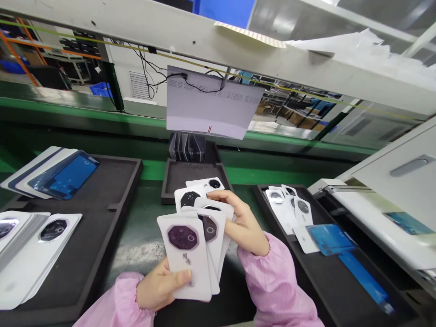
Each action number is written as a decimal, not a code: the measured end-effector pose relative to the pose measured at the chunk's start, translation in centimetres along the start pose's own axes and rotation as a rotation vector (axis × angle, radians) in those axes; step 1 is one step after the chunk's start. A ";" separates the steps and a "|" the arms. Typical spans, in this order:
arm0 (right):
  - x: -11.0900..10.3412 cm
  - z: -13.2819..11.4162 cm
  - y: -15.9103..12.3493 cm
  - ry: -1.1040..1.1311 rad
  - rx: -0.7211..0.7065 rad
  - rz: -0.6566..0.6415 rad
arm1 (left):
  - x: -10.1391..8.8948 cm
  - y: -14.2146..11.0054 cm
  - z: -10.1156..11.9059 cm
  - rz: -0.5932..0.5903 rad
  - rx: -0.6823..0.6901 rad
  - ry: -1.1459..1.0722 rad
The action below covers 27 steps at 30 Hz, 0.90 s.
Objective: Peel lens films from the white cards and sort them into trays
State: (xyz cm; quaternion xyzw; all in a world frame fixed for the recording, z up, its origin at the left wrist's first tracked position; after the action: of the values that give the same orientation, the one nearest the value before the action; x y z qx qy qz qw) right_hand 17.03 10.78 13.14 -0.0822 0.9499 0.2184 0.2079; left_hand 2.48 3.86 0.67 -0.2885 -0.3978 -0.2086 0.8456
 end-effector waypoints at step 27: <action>0.1 -0.6 -0.4 0.212 0.023 0.029 | -1.8 -0.1 -0.3 -0.048 0.112 0.229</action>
State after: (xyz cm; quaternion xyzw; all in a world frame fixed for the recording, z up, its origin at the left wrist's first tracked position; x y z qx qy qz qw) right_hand 16.85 10.11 13.48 -0.0886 0.9701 0.2007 0.1038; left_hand 1.51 3.80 -0.89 -0.2056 -0.3163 -0.2378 0.8951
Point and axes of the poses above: each hand's wrist, its own y-axis towards the middle knuckle, its own x-axis out of the palm, z = x × y, the point moved 6 cm from there along y, towards the middle knuckle, and after that the axes turned 11 degrees about -y, right-handed, at the moved point
